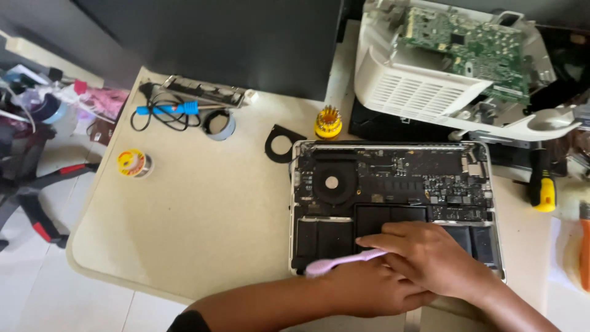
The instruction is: Cleaning internal laptop components with a brush and using a screwdriver
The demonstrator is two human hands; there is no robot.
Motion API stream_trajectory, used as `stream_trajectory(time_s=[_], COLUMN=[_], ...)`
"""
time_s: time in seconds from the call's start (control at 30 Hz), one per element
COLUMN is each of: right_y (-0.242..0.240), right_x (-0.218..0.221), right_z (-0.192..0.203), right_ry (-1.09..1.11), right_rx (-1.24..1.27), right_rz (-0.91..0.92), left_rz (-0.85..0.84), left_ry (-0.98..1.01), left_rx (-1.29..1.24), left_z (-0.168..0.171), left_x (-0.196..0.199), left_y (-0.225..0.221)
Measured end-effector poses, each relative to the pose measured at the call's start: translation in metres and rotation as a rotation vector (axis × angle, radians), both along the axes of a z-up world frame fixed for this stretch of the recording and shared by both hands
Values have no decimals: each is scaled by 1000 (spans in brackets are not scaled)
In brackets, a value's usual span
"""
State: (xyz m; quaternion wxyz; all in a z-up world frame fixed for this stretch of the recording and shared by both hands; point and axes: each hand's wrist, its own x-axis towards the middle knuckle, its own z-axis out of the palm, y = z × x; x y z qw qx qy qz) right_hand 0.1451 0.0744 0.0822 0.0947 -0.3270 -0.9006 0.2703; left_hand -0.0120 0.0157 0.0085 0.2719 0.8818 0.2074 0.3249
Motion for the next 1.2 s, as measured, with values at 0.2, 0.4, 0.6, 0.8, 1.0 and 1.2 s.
stream_trajectory(time_s=[0.2,0.4,0.6,0.8,1.0,1.2], right_y=[10,18,12,28,17,38], right_x=[57,127,162,126,89,89], right_z=[30,47,58,54,35,66], right_ry=[116,-238,-151,-702,-597,-1155], right_rx=[-120,416,139,-187,-194,-398], right_rz=[-334,-434,-604,-660,-414,-538], left_rz=[-44,-46,15,-13,-7,-25], left_ry=[39,96,160,220,249,328], left_rx=[391,421,473,522,575,554], left_z=[7,26,18,15,21,29], left_x=[-6,-13,-9,-8,-12,-16], left_y=[6,10,11,15,18,21])
